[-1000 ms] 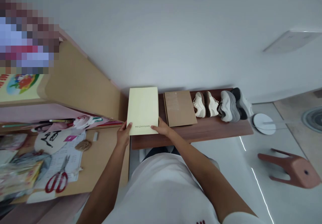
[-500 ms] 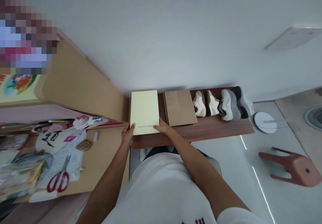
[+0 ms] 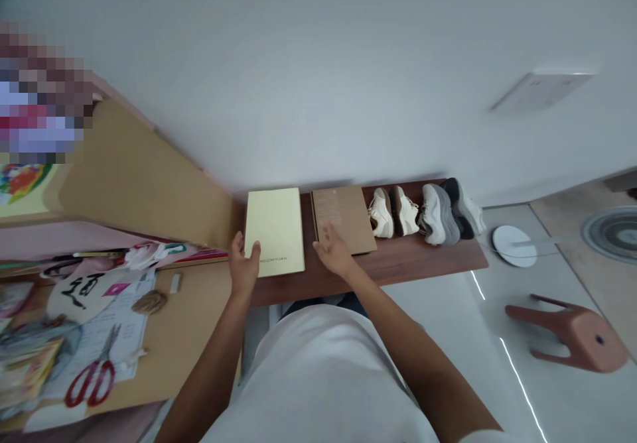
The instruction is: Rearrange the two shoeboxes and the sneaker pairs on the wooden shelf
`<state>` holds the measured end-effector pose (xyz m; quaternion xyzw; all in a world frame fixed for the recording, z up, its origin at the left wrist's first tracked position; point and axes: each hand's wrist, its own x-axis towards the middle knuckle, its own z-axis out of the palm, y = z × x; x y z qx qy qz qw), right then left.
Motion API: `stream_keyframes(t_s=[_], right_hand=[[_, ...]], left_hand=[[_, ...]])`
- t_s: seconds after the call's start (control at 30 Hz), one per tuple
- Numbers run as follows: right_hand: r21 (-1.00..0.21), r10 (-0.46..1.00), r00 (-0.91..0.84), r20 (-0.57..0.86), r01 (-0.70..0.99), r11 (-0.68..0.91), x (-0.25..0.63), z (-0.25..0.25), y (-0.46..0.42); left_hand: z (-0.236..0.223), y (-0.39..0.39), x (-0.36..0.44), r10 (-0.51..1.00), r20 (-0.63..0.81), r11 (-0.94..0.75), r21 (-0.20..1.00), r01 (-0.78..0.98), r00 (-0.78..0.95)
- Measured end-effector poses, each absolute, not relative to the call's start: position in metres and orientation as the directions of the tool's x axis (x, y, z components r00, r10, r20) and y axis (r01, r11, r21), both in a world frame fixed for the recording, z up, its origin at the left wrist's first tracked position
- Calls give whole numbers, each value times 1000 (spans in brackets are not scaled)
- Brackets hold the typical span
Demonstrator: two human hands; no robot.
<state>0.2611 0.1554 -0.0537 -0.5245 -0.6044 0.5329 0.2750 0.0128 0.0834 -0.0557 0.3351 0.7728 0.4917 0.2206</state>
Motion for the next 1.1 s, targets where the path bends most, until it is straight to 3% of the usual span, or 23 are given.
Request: stream_keyframes(t_s=[0.23,0.53,0.67,0.93,1.1], right_hand=[[-898,970,-126,-208,418,-138,342,-55,201],[-822,969,-128,-211,560,-105,382,-71,226],[-759,959,-83,-272,632,-161,383,-76,234],[-787,911,-142,-387,565,-247,375,-90,236],[-794,894,-115,-432,519,-317,388,-96,236]], left_hand=[[-46,112,101,869,-97,232,946,226,-486],[-92,143,164,791,-365,414,910,-11,-491],[-107,154,168,718,-451,503,863,-54,-530],[-114,157,170,600,-632,575,767,-284,-490],[-102,149,175,659,-572,465,820,-332,-488]])
